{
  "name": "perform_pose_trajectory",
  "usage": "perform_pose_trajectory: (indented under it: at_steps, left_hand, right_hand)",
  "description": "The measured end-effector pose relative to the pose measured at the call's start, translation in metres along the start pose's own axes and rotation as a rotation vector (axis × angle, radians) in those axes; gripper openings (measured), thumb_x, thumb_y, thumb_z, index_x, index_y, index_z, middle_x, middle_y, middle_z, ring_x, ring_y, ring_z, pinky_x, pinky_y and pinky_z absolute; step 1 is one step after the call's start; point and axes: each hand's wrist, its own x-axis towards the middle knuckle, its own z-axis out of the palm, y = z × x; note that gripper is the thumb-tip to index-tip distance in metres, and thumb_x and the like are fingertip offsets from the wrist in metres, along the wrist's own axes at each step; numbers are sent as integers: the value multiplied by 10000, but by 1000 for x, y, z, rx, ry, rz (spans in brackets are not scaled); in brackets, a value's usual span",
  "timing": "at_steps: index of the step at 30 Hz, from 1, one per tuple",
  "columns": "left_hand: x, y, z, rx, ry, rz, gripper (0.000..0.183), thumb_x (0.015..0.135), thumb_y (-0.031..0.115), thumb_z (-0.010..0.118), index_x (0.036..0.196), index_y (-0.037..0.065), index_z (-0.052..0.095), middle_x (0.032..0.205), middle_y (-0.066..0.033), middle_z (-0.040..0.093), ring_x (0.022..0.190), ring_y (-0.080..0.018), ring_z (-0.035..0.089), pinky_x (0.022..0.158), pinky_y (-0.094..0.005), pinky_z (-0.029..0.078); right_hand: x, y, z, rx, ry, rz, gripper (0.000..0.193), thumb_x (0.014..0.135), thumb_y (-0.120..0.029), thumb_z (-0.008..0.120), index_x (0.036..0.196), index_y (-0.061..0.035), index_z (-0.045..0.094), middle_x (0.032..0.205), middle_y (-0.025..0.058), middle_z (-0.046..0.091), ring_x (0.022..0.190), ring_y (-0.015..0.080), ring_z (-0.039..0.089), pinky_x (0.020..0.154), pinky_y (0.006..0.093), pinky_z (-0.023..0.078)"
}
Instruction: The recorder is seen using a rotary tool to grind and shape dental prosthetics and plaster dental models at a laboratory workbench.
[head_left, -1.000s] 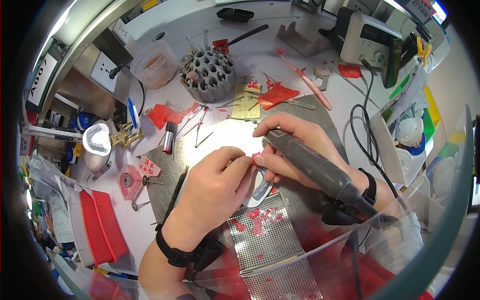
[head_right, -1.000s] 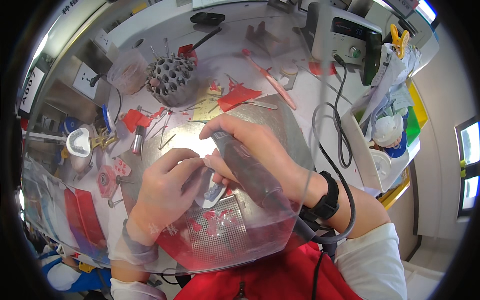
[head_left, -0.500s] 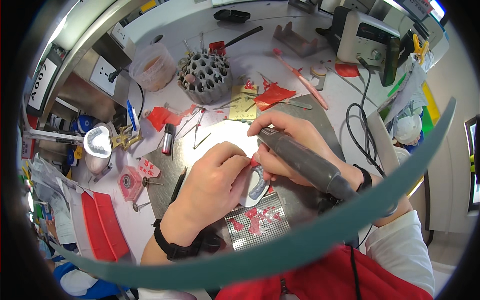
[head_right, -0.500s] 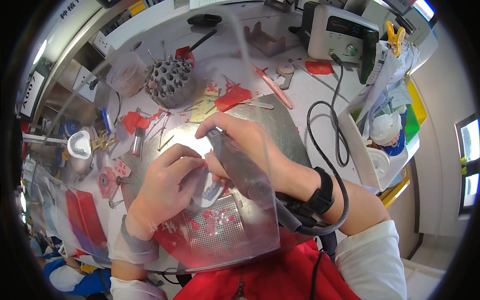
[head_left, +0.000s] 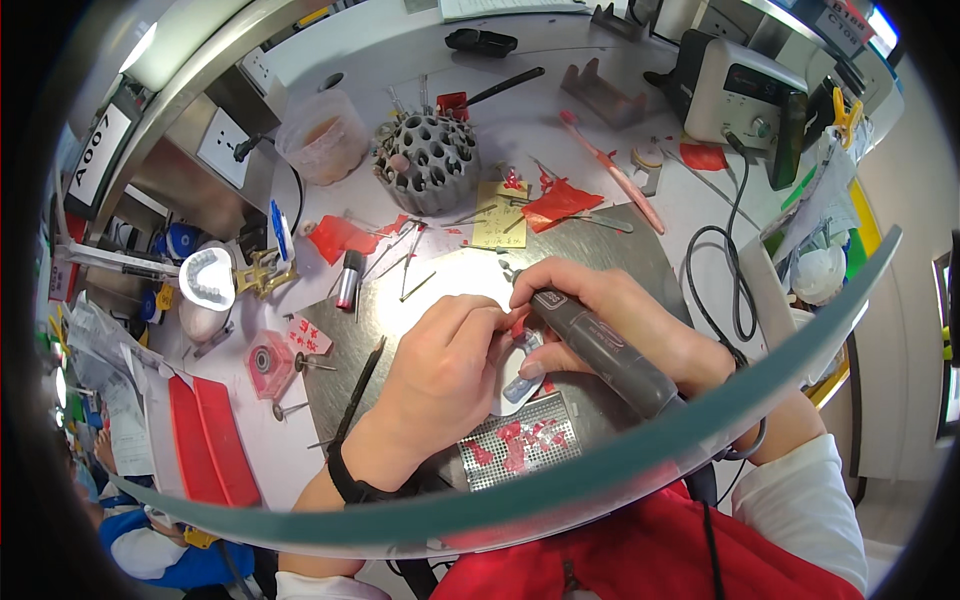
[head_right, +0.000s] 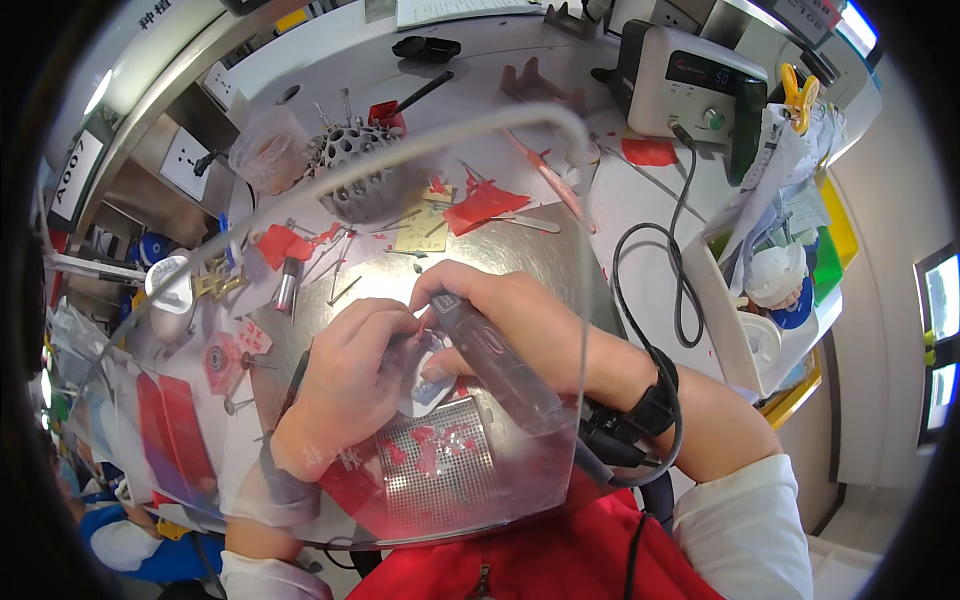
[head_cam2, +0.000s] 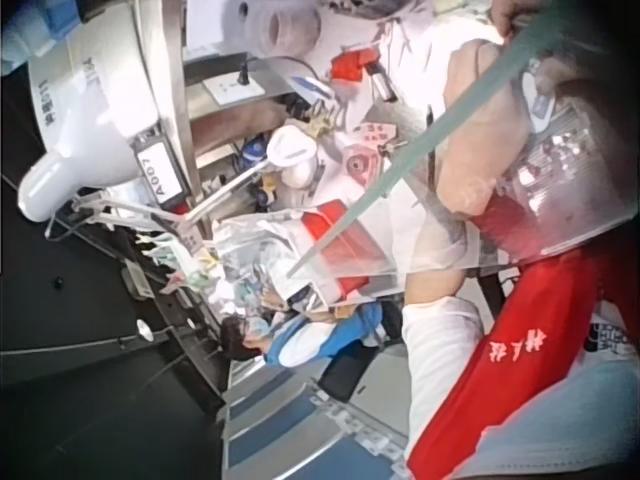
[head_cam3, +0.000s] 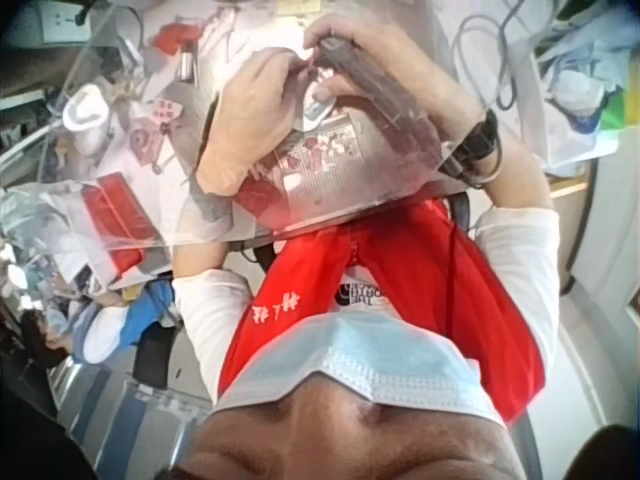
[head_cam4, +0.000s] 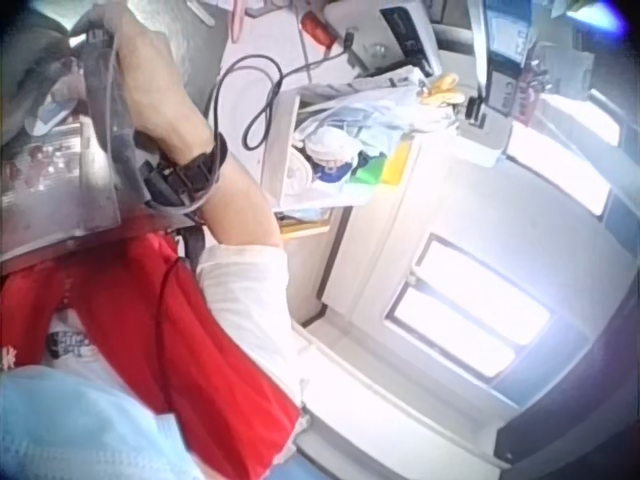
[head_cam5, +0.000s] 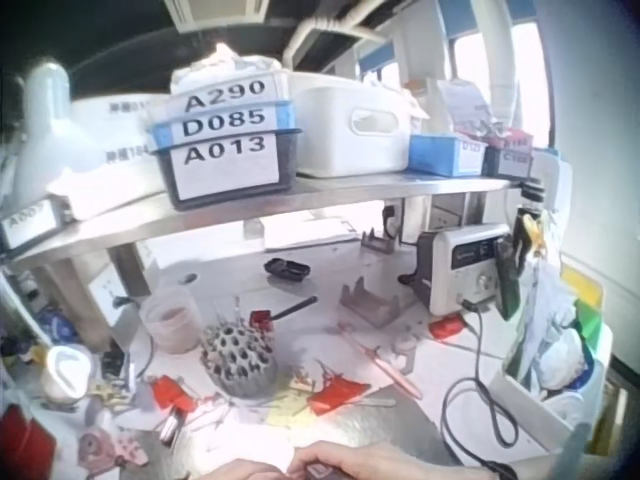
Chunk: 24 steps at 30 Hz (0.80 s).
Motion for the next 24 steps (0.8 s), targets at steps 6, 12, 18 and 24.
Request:
perform_pose_trajectory:
  at_steps: [6,12,18,24]
  left_hand:
    - [-2,-2,5,43,24,4,247,751,-72,707,969,-4,614,940,-145,640,837,-336,642,717,-394,523]
    - [-4,-1,10,69,103,7,180,752,-31,725,897,-7,621,870,-113,632,796,-292,626,675,-391,520]
    - [-5,-2,9,48,67,13,266,750,-70,709,991,-4,621,950,-147,645,821,-336,646,697,-390,524]
    - [-6,-1,10,21,86,-44,212,740,-30,730,928,2,636,901,-112,645,829,-299,640,693,-391,525]
  right_hand:
    - [2,-2,1,55,-9,15,480,810,-196,824,1184,-92,539,823,83,694,734,187,683,672,332,519]
    - [-1,-12,-1,99,-25,55,459,822,-167,815,1177,-79,538,908,99,716,796,193,710,681,328,549]
    - [0,-16,-3,97,-66,107,461,824,-166,815,1178,-76,535,961,107,718,806,193,716,685,329,555]
    - [0,-19,-3,170,-69,174,455,820,-159,814,1172,-90,534,899,108,709,758,202,713,679,330,540]
